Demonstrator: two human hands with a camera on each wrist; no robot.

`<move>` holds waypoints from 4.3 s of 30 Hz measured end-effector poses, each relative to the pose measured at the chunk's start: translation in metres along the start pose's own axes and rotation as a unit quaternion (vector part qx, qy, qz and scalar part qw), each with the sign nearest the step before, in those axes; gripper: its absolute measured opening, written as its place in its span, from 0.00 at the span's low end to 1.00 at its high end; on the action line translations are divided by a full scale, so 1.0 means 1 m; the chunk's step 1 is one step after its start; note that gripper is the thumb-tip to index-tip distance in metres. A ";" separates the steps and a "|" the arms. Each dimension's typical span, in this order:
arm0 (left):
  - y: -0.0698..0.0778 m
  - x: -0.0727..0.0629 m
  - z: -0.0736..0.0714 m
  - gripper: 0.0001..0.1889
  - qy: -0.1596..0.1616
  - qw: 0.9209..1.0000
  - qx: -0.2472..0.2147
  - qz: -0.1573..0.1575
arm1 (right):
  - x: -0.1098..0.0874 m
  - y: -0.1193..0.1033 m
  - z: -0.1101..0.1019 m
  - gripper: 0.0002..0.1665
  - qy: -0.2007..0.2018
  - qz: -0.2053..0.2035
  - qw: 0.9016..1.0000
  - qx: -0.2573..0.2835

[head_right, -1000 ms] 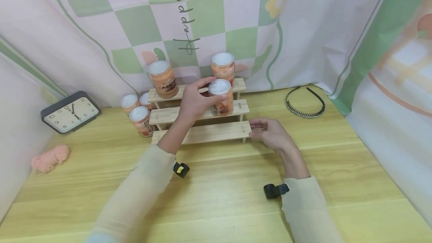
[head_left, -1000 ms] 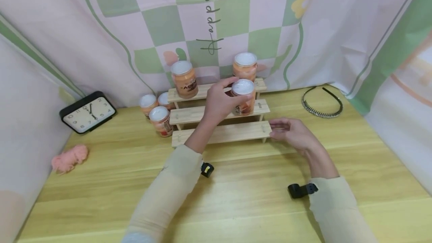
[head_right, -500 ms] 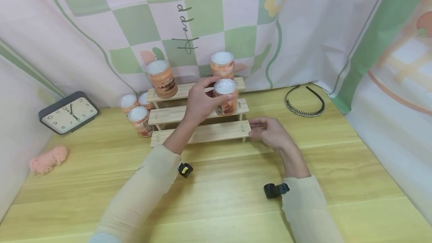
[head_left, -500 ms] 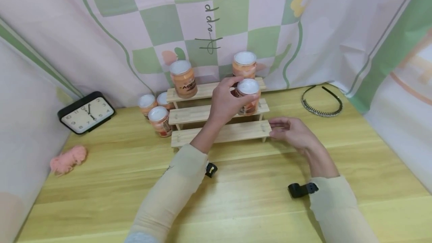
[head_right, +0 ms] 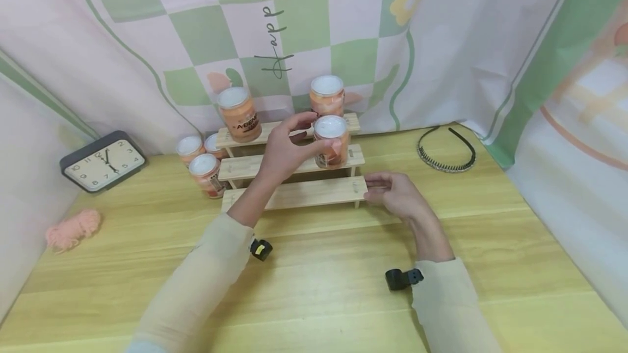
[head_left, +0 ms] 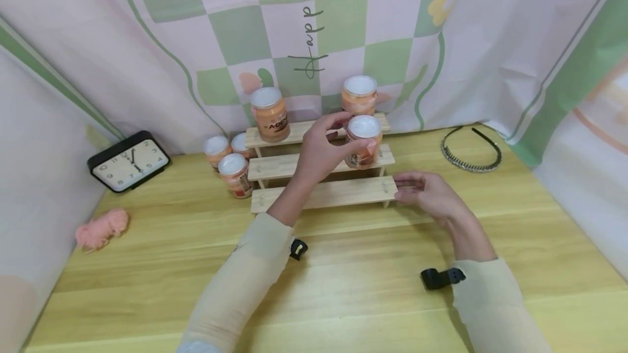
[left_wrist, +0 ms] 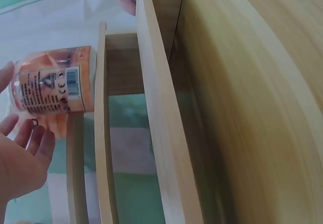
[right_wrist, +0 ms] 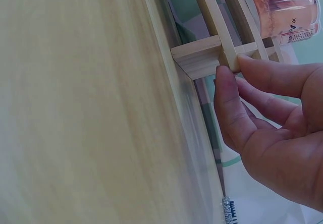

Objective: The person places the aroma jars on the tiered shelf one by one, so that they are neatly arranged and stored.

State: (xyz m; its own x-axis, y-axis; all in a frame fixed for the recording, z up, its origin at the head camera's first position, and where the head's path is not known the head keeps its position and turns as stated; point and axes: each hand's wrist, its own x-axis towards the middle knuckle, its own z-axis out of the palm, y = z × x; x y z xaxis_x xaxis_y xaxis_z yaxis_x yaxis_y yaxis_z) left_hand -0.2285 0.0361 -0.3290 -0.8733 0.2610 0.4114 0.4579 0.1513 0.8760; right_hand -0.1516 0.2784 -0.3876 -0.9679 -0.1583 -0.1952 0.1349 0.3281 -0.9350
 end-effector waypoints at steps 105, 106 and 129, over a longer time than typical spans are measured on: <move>-0.053 -0.082 -0.204 0.35 0.108 0.965 0.081 -0.223 | -0.001 -0.003 0.002 0.33 0.005 0.006 1.000 0.011; -0.051 -0.081 -0.204 0.35 0.109 0.966 0.080 -0.222 | -0.001 -0.002 0.002 0.33 0.005 0.006 1.000 0.012; -0.021 -0.075 -0.206 0.33 0.129 0.976 0.045 -0.168 | 0.001 -0.002 0.001 0.33 0.008 0.006 1.000 0.013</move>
State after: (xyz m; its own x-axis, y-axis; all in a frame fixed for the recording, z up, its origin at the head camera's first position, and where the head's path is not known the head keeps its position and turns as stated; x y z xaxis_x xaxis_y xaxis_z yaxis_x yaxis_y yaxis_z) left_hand -0.2066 -0.1828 -0.3264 -0.9843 -0.0644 0.1641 0.1409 0.2723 0.9518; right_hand -0.1524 0.2767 -0.3866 -0.9696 -0.1388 -0.2015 0.1516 0.3056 -0.9400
